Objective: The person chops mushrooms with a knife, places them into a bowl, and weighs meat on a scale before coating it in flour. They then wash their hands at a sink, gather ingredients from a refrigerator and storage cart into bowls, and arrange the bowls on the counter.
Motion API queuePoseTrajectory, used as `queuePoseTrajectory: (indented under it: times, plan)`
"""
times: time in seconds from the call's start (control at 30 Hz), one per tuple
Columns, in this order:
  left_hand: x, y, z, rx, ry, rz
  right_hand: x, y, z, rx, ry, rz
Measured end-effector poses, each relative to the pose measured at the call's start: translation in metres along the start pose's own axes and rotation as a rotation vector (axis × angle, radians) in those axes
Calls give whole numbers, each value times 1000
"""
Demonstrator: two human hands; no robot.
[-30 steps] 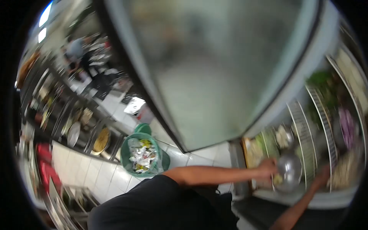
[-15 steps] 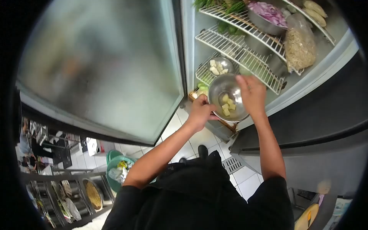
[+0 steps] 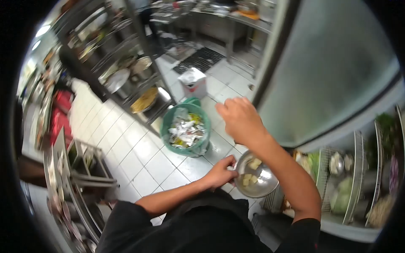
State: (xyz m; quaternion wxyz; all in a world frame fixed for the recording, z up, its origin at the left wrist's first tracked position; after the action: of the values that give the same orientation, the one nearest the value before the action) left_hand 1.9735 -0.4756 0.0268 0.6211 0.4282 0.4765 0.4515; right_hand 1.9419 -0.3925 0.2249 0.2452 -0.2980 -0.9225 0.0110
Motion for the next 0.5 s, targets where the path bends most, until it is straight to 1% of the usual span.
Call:
queuePoseTrajectory:
  times: [0.03,0.07,0.1,0.13,0.17,0.2,0.27,0.33,0.4,0.5]
  plan:
    - [-20,-2,-23,-18,98,11,18,2,22,-104,0,-67]
    - [-41,-3,-44,-33,192,26,34,14,41,-128,-6,-90]
    - [-62,-5,-67,-87,269,26,50,28,62,-300,-72,-73]
    - [-87,-7,-84,-136,336,18,59,56,89,-556,-157,-4]
    - [-113,-11,-102,-178,435,8,60,86,106,-722,-327,143]
    - [-137,-16,-120,-216,522,-6,54,118,119,-704,-365,268]
    - [-177,-18,-149,-254,635,33,34,135,124,-898,-478,319]
    - [-211,-17,-176,-324,754,81,24,143,129,-1041,-362,248]
    - [-239,-18,-211,-327,857,134,24,150,130,-1081,-420,315]
    - [-273,-11,-265,-379,986,221,13,150,128,-1042,-480,439]
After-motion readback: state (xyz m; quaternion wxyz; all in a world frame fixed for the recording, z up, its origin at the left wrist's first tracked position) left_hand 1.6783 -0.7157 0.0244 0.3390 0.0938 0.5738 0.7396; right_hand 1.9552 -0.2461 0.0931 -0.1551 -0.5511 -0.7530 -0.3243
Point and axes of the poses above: each hand's wrist, its own x-axis towards the middle knuckle, its own z-axis out of the palm, y = z × x, the point moved 10 cm from there along x, towards the middle knuckle, and after that the axes turned 10 degrees about z, right-handed, at the moved point
